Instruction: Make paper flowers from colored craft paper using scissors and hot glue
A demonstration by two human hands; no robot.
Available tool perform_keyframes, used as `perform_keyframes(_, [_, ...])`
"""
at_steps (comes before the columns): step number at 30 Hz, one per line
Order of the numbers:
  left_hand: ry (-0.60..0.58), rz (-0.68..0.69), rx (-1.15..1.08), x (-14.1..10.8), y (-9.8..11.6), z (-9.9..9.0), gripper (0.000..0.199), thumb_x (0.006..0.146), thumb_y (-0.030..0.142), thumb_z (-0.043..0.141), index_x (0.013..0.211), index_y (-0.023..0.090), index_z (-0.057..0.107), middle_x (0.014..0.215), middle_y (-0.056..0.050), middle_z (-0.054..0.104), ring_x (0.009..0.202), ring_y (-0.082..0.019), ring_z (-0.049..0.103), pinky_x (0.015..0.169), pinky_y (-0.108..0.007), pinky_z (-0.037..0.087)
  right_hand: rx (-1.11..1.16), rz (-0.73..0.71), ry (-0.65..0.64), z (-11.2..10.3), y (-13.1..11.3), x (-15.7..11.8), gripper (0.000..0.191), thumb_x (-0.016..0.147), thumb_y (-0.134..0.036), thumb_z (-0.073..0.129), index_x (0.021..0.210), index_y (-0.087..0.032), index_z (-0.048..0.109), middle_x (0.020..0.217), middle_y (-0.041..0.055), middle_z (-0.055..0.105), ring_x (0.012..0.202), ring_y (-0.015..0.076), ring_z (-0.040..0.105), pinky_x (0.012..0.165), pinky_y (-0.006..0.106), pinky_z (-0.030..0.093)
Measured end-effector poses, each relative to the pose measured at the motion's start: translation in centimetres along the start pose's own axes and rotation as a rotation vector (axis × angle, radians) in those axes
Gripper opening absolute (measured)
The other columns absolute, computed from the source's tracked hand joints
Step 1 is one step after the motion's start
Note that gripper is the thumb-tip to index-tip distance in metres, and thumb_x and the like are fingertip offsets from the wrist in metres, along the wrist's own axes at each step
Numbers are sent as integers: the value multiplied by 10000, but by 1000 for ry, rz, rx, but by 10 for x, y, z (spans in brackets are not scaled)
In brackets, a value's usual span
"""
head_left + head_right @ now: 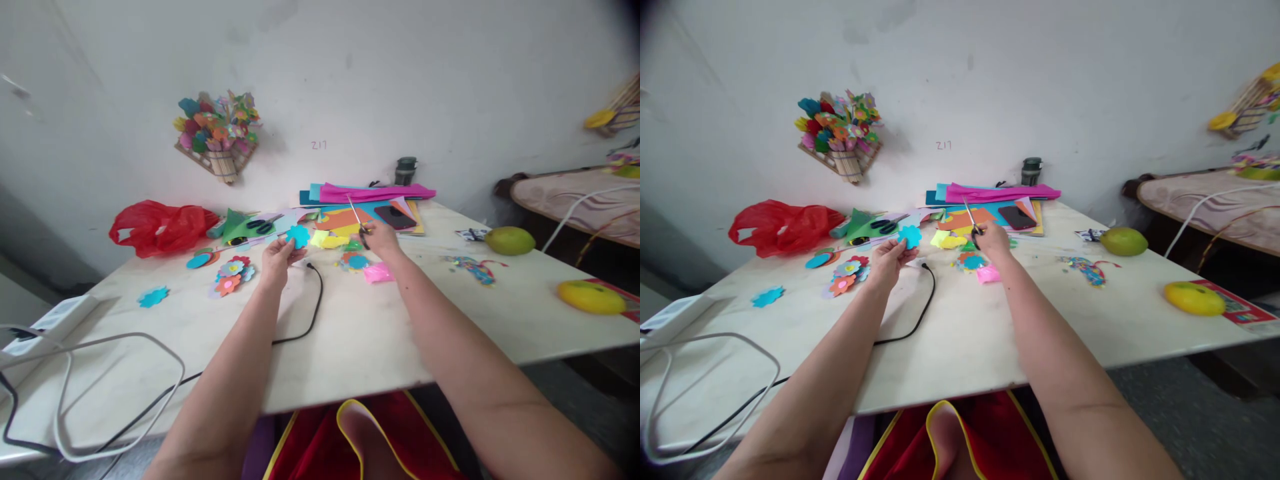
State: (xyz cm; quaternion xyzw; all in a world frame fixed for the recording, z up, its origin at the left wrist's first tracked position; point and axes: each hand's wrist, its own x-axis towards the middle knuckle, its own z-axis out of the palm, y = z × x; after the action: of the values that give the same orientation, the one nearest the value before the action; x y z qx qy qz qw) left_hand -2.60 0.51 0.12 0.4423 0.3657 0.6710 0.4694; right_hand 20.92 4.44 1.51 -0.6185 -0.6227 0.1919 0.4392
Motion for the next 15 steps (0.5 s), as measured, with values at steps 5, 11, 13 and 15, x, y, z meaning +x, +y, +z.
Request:
perform_keyframes(5, [14,-8,32,0,-2,0,390,541,393,770,728,133,547,614,-30,642,644,-191,670,631,-290,533,-573,145,29,-24,28,9,321,673,-395,617,883,-164,691,913,128,672,919,263,610,710,314,460])
perform_keyframes(11, [-34,-26,71,-3,-3,1,389,578,433,743,725,136,539,607,-36,647,617,-189,668,597,-277,532,-734,220,-23,-22,36,10,376,676,-288,623,995,-93,662,1003,192,640,929,268,613,706,316,470])
perform_keyframes(13, [-46,-26,68,-2,-4,0,384,579,429,744,718,139,534,613,-34,645,626,-190,669,603,-281,534,-752,215,-27,-20,35,10,367,682,-265,617,1004,-94,657,1006,195,636,935,267,612,717,322,471])
perform_keyframes(15, [-66,-28,57,-1,-5,0,380,579,420,747,717,140,531,618,-34,646,633,-192,669,615,-292,538,-763,216,-33,-19,35,10,371,681,-248,612,1018,-97,649,1004,194,633,947,269,609,720,328,473])
